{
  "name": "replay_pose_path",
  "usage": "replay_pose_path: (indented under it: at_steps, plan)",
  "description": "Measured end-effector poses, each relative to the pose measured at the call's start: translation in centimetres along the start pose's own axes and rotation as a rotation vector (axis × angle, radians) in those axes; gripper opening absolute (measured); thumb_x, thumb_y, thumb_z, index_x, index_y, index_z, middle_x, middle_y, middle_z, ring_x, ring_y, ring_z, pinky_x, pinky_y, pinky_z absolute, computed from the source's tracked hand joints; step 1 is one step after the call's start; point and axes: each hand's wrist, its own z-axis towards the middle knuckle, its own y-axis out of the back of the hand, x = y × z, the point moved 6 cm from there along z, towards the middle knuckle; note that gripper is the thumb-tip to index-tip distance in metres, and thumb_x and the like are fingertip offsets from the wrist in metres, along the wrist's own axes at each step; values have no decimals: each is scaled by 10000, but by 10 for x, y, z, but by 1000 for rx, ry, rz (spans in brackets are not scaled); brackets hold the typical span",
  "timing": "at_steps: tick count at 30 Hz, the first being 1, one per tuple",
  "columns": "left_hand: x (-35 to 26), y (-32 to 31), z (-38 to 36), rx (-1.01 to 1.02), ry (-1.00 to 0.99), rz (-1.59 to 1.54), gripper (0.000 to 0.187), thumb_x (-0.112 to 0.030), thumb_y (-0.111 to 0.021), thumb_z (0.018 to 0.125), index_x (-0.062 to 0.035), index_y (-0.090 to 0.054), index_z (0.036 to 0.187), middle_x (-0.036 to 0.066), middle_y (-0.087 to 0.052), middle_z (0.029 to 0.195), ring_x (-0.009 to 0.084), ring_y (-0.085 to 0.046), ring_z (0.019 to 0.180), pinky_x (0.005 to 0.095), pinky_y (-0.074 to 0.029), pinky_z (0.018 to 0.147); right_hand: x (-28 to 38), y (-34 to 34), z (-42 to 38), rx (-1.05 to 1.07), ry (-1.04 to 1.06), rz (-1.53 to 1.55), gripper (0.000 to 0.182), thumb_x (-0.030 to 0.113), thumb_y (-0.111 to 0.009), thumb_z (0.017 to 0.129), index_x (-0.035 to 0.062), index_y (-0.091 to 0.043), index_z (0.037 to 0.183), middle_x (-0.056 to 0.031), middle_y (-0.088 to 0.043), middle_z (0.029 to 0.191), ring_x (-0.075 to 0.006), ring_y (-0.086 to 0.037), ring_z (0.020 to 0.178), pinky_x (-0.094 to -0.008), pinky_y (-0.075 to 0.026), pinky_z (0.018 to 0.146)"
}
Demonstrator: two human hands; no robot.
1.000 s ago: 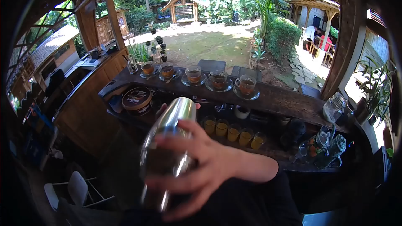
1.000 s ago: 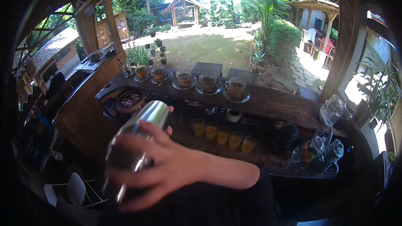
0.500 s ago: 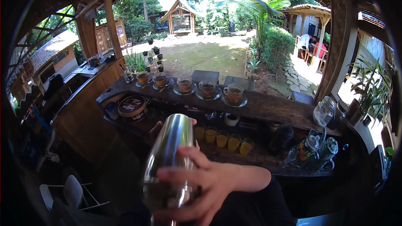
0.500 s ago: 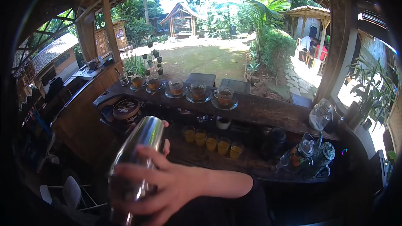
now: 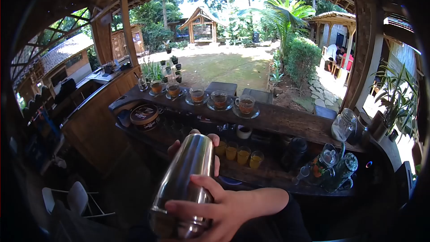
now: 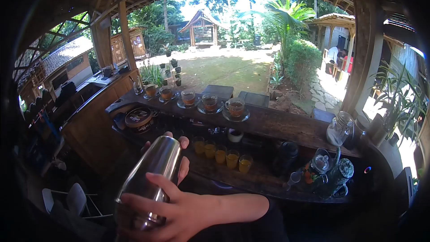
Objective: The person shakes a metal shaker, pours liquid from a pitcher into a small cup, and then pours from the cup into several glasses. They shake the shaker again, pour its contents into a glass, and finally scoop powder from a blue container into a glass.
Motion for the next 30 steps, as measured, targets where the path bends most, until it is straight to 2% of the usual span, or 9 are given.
replay_pose_path:
  at_steps: [2, 7, 13, 17, 21, 25, 27, 28, 30]
  plan:
    - [1, -2, 0, 8, -15, -2, 661, -597, -532, 797, -161, -384, 1272, 163, -525, 1170, 416, -544, 1028, 487, -517, 804, 6, 10, -3, -27, 8, 6, 376, 179, -672, 721, 322, -574, 1055, 55, -532, 1223, -402, -489, 1120, -628, -304, 932]
    - [4, -7, 0, 44, -53, 2, 635, -572, -532, 811, -162, -374, 1269, 153, -514, 1176, 406, -531, 1050, 507, -512, 806, -88, 25, -51, -298, -461, 230, 678, 107, -784, 600, 202, -515, 1215, -179, -461, 1257, -400, -437, 1146, -522, -360, 944]
    - [6, -10, 1, 63, -96, -14, 604, -542, -533, 828, -163, -362, 1266, 141, -501, 1184, 394, -517, 1076, 532, -507, 808, 2, 30, -9, -39, 18, 71, 475, 199, -673, 775, 381, -508, 1182, -100, -516, 1220, -456, -462, 1115, -640, -304, 938]
    - [7, -12, 2, 98, -115, -32, 583, -521, -533, 839, -164, -353, 1263, 133, -492, 1189, 386, -507, 1094, 549, -504, 809, -33, 20, -26, -55, -79, 146, 590, 203, -750, 696, 321, -501, 1217, -132, -502, 1216, -429, -457, 1134, -588, -344, 937]
    - [8, -14, 2, 131, -108, -49, 564, -501, -534, 850, -164, -345, 1261, 125, -482, 1194, 378, -497, 1112, 565, -501, 810, -98, 6, -59, -207, -570, 237, 651, 136, -766, 608, 273, -530, 1200, -109, -486, 1252, -406, -440, 1140, -492, -381, 923]
    - [7, -14, 3, 133, -114, -82, 545, -481, -534, 861, -165, -337, 1259, 117, -473, 1199, 370, -487, 1129, 582, -497, 811, -31, 8, -10, -3, -2, 158, 568, 196, -765, 673, 401, -534, 1149, -80, -522, 1221, -432, -444, 1144, -613, -319, 942]
    - [7, -15, 3, 137, -117, -93, 536, -471, -534, 867, -166, -333, 1258, 113, -469, 1201, 365, -482, 1138, 590, -496, 812, -9, 4, -7, -12, 68, 84, 478, 191, -689, 691, 411, -559, 1095, 7, -507, 1256, -387, -469, 1153, -572, -295, 967]
    - [5, 5, -5, -2, -236, -85, 616, -594, -500, 823, -192, -384, 1275, 216, -540, 1135, 446, -579, 932, 522, -523, 758, -17, 0, -8, -14, 69, 88, 478, 191, -689, 691, 411, -559, 1095, 7, -507, 1256, -387, -469, 1153, -572, -295, 967]
    - [4, 5, -12, 12, -244, -143, 636, -599, -503, 818, -188, -370, 1284, 223, -537, 1132, 448, -578, 933, 522, -522, 758, -51, -9, -19, -43, 20, 198, 572, 198, -764, 669, 395, -535, 1155, -97, -520, 1223, -441, -438, 1141, -604, -303, 961]
